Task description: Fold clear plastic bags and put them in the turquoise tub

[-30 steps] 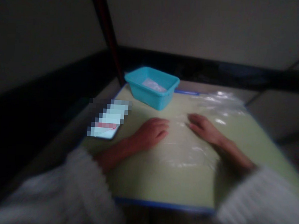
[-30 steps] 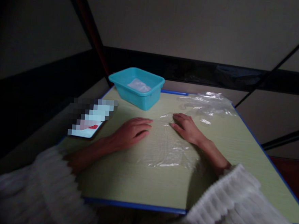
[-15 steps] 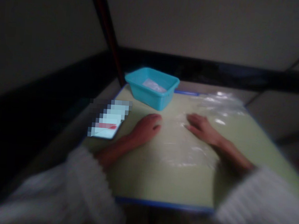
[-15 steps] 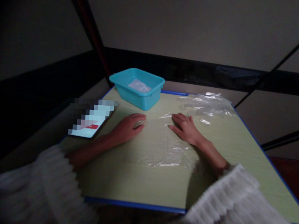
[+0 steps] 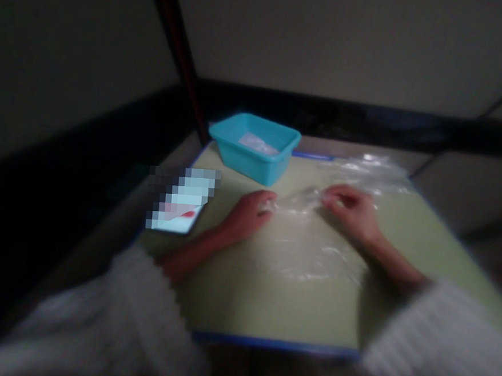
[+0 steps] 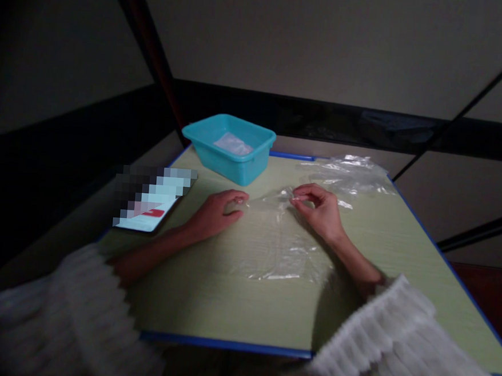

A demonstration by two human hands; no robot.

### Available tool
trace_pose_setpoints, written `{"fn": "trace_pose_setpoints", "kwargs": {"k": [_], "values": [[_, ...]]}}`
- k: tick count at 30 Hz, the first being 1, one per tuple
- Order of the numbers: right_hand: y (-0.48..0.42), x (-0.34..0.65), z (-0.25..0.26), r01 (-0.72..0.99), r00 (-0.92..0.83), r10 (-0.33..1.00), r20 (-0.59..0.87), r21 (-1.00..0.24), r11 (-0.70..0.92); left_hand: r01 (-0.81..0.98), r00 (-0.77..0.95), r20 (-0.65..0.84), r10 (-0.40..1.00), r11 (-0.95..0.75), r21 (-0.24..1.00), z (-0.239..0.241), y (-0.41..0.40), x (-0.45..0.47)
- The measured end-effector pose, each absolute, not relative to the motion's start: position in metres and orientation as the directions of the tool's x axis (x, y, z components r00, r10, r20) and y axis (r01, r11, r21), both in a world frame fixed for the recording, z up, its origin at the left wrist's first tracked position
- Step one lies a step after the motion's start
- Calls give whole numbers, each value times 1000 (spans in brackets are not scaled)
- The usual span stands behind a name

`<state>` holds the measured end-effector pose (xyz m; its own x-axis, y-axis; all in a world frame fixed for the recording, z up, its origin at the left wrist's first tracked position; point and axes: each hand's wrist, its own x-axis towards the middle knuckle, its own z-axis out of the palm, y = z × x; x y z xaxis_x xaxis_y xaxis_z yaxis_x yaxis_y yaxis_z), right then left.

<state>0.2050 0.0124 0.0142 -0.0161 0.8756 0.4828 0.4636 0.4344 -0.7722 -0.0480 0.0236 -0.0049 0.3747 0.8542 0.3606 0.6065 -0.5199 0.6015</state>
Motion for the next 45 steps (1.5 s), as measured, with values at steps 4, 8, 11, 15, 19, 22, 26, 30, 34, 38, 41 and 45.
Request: {"fn": "trace_pose_setpoints", "kwargs": {"k": [4,8,11,15,19,22,26,30,34,38,41,45], "values": [[15,211,9,416,-71,852,518,-761,497,574,362,383,850,-527,627,-5,25,-48],[10,218,15,523,-233,817,527,-640,562,567,379,392,838,-545,618,-4,24,-50],[5,221,21,631,-381,783,492,-481,609,570,431,402,808,-589,573,-5,22,-50],[4,229,24,639,-608,701,372,-294,711,569,501,401,766,-642,514,-5,19,-49],[4,240,24,630,-703,658,270,-192,752,541,581,417,699,-715,444,-3,15,-49],[-1,241,28,628,-721,648,247,-162,761,533,607,437,664,-748,396,-1,10,-48],[-12,226,33,632,-720,653,234,-167,757,511,680,400,614,-789,342,-1,2,-45],[-19,208,28,633,-742,651,159,-151,759,491,768,317,557,-829,268,0,-4,-43],[-20,206,14,610,-770,626,122,-145,779,506,771,300,562,-826,247,0,-4,-43],[-20,211,4,602,-778,619,110,-151,784,505,778,288,558,-829,242,-6,-4,-44],[-21,214,1,602,-780,619,93,-158,783,503,798,242,552,-831,237,-9,-6,-46],[-22,217,2,600,-781,619,87,-172,781,485,835,156,528,-840,244,-6,-6,-51]]}}
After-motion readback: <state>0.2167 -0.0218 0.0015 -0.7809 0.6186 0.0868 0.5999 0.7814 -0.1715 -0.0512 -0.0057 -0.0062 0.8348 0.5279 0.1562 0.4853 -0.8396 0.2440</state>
